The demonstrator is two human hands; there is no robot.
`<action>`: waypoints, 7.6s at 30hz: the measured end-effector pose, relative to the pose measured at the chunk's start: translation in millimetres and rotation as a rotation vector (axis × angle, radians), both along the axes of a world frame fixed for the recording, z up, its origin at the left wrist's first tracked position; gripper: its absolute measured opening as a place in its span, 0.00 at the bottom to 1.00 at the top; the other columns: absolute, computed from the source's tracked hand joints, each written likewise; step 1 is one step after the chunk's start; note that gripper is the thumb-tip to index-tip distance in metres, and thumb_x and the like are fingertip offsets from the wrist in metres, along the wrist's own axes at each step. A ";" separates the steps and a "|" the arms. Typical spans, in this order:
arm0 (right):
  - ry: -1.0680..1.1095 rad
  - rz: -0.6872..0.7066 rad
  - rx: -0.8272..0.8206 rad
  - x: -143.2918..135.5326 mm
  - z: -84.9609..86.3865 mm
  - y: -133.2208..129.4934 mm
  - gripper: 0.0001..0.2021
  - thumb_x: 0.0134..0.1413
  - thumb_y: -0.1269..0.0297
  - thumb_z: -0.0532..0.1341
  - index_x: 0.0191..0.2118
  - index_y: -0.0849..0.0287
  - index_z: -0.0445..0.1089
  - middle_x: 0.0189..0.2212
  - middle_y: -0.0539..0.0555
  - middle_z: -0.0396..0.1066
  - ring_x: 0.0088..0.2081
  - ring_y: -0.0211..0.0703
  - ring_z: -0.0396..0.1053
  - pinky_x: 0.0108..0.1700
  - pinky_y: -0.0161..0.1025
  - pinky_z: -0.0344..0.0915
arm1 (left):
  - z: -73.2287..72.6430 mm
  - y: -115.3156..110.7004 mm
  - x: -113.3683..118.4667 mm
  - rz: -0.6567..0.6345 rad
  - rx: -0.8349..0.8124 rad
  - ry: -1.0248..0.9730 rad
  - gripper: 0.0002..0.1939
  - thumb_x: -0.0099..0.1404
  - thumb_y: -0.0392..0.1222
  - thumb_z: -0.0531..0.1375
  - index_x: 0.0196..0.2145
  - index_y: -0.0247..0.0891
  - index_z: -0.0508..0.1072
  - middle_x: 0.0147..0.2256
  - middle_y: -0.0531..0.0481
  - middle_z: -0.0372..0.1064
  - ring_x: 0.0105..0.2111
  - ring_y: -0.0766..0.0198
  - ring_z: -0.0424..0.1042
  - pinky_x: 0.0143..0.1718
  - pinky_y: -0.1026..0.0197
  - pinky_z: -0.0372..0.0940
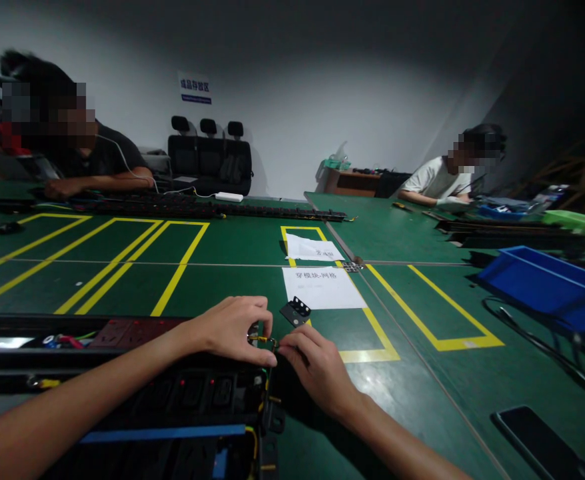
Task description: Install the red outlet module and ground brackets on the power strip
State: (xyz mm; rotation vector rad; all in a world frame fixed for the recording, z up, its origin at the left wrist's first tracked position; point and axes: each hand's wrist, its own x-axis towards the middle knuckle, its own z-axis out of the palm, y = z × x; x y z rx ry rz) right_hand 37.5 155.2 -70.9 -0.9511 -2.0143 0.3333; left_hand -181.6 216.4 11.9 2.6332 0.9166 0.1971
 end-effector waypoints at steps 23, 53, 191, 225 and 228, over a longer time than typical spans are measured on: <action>0.349 -0.151 -0.503 15.2 1.1 19.4 0.16 0.62 0.51 0.61 0.34 0.60 0.75 0.27 0.52 0.73 0.28 0.41 0.67 0.31 0.36 0.63 | 2.3 -0.7 0.8 0.008 0.010 -0.012 0.17 0.69 0.53 0.57 0.33 0.39 0.77 0.33 0.50 0.66 0.33 0.61 0.68 0.34 0.60 0.57; 0.151 -0.081 0.057 6.3 6.1 3.3 0.06 0.66 0.68 0.60 0.38 0.56 0.74 0.31 0.52 0.76 0.33 0.41 0.74 0.35 0.37 0.70 | -4.2 4.4 -1.5 -0.008 -0.054 -0.139 0.16 0.68 0.48 0.61 0.51 0.42 0.77 0.40 0.47 0.71 0.38 0.59 0.71 0.39 0.59 0.62; 0.017 -0.014 -0.038 6.1 3.5 3.6 0.08 0.67 0.71 0.57 0.42 0.56 0.74 0.34 0.54 0.71 0.37 0.45 0.70 0.38 0.42 0.69 | -4.7 8.9 -2.7 -0.035 -0.153 -0.182 0.04 0.62 0.41 0.65 0.36 0.41 0.77 0.35 0.52 0.76 0.39 0.60 0.70 0.40 0.59 0.61; 0.022 -0.067 -0.147 6.8 9.4 2.2 0.06 0.64 0.69 0.58 0.40 0.57 0.73 0.35 0.55 0.72 0.40 0.48 0.69 0.41 0.42 0.65 | -2.9 4.0 -0.4 -0.024 -0.043 -0.122 0.09 0.65 0.47 0.66 0.35 0.41 0.74 0.35 0.52 0.72 0.41 0.58 0.66 0.44 0.57 0.55; 0.030 -0.084 -0.167 7.0 10.5 2.6 0.06 0.65 0.69 0.58 0.37 0.57 0.72 0.33 0.54 0.70 0.38 0.47 0.68 0.39 0.42 0.63 | -3.3 4.0 -0.8 -0.025 -0.047 -0.126 0.09 0.66 0.49 0.66 0.36 0.41 0.75 0.35 0.52 0.72 0.41 0.58 0.66 0.44 0.57 0.55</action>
